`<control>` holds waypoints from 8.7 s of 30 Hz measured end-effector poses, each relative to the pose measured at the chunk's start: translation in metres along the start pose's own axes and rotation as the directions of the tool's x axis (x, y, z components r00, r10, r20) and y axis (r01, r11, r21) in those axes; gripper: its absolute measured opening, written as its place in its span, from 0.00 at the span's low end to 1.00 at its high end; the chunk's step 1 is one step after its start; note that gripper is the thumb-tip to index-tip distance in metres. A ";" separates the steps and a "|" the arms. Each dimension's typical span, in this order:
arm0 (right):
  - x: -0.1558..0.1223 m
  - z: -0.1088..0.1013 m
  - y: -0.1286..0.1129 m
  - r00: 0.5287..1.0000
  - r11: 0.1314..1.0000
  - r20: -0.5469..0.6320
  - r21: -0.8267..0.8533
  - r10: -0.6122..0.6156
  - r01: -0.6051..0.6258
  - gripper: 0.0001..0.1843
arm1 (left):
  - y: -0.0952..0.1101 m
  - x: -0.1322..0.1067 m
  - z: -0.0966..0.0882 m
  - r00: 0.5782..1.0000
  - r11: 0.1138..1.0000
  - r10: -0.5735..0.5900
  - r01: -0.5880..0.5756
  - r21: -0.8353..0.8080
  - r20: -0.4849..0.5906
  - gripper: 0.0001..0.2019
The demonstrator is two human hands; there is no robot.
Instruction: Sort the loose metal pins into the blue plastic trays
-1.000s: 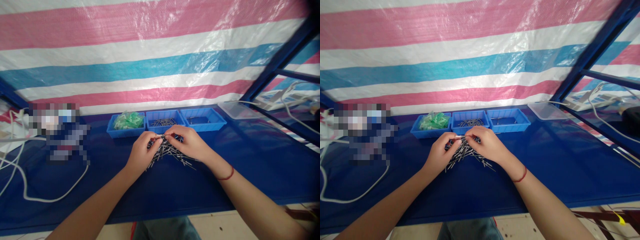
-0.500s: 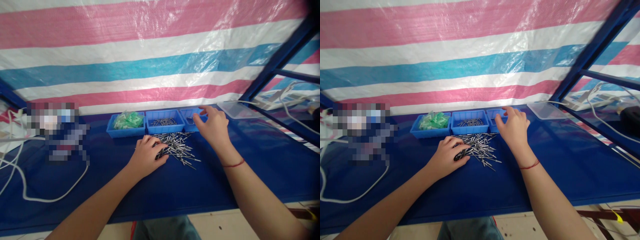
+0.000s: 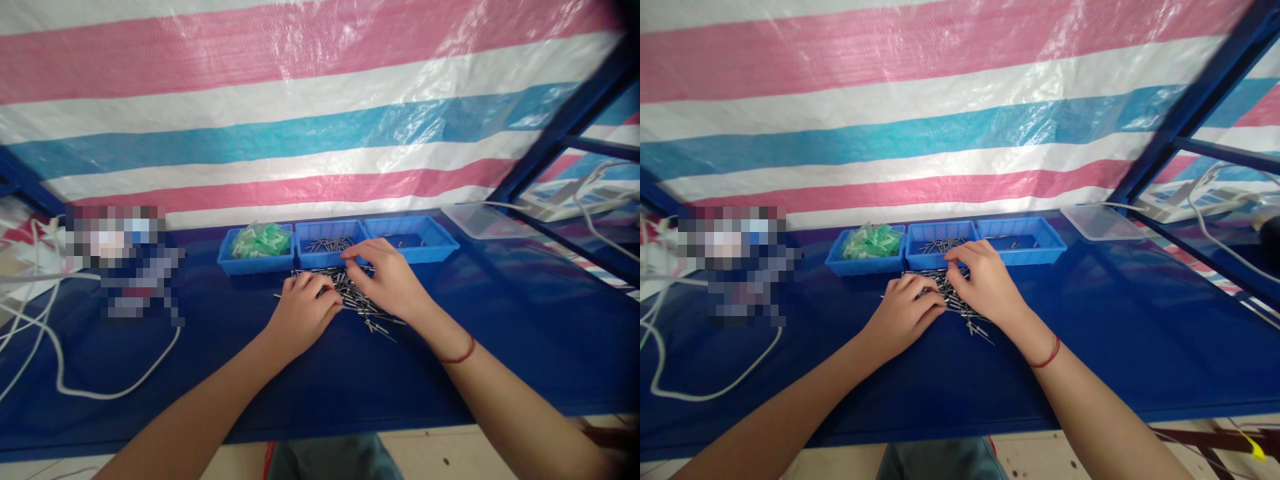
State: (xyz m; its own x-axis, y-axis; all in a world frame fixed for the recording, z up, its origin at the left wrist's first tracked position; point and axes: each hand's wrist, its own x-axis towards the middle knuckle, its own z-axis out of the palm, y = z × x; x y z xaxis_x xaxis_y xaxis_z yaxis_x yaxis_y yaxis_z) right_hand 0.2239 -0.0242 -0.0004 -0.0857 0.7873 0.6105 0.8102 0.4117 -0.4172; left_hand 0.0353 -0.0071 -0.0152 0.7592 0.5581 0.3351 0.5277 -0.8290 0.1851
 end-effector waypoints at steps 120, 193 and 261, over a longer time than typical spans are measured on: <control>-0.005 0.017 -0.004 0.956 0.938 0.260 0.345 -0.136 0.040 0.06 | -0.020 0.005 -0.003 0.954 0.920 -0.186 0.086 -0.382 -0.234 0.05; 0.004 0.000 0.016 0.978 0.986 -0.168 -0.088 0.122 -0.138 0.09 | 0.010 0.000 0.003 0.970 0.964 0.235 -0.241 0.108 0.069 0.16; -0.001 0.003 -0.010 0.954 0.854 0.277 0.464 0.114 -0.237 0.11 | -0.017 0.003 -0.004 0.907 0.757 -0.410 0.278 -0.592 -0.097 0.08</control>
State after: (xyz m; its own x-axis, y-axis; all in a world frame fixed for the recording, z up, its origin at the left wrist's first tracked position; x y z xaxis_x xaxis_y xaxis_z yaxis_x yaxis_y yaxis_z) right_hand 0.2137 -0.0273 0.0014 -0.1501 0.9252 0.3486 0.4430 0.3782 -0.8129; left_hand 0.0269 0.0086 -0.0138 0.4354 0.8423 0.3177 0.3853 -0.4934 0.7798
